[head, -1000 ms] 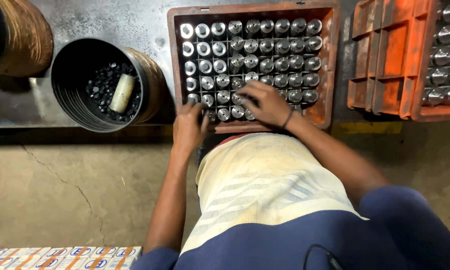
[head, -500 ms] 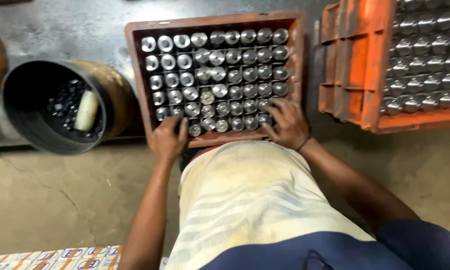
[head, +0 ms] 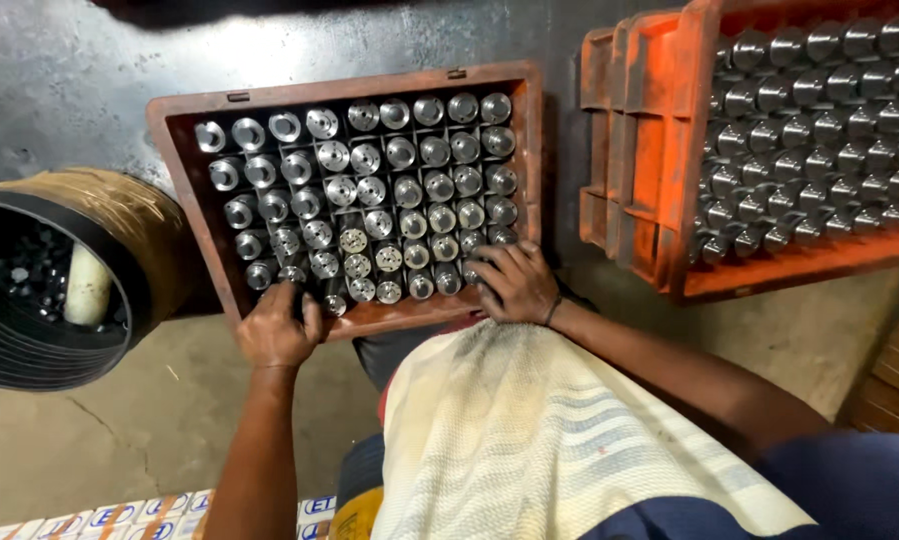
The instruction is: The person picks small knurled metal parts one at a time from a bucket and seats each into a compartment of a divided tray on the workbench. At times they hold a white cylindrical stick and rub it on parts in the tray while continuing to fill empty compartments.
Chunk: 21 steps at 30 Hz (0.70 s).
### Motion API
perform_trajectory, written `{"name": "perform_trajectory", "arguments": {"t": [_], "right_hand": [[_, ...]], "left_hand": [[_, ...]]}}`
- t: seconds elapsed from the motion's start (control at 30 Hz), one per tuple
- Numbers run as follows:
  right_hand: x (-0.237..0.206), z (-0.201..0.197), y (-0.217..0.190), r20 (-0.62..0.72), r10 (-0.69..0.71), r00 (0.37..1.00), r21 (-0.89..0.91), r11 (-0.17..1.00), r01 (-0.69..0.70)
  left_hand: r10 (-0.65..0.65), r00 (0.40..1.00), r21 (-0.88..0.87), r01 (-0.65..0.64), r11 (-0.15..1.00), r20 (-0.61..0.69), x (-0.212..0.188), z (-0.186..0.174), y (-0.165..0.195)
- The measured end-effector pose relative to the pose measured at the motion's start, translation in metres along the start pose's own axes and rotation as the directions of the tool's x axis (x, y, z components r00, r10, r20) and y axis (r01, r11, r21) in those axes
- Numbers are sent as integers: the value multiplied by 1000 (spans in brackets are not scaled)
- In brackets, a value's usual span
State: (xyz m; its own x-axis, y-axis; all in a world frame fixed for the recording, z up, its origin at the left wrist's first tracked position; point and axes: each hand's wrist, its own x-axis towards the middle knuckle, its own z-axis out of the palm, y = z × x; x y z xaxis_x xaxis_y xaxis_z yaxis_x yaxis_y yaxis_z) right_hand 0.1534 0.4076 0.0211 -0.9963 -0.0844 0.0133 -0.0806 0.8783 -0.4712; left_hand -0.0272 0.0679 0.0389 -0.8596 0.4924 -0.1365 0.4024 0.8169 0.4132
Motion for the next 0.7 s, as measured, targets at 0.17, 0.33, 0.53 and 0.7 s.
{"name": "perform_trajectory", "arguments": {"t": [0.17, 0.33, 0.53, 0.7], "right_hand": [[0, 1, -1, 11, -3, 1000, -22, 1000, 3], [2, -1, -8, 39, 49, 998, -32, 998, -48], [5, -7, -19, 76, 134, 988, -36, 991, -132], [6, -4, -21, 88, 161, 983, -78, 985, -154]], "left_hand": [[6, 1000, -5, -6, 1000, 17, 0, -3, -2], [29, 999, -25, -28, 999, 43, 2, -6, -4], [16, 996, -49, -12, 999, 89, 0, -7, -8], [18, 990, -61, -10, 998, 139, 0, -4, -14]]}}
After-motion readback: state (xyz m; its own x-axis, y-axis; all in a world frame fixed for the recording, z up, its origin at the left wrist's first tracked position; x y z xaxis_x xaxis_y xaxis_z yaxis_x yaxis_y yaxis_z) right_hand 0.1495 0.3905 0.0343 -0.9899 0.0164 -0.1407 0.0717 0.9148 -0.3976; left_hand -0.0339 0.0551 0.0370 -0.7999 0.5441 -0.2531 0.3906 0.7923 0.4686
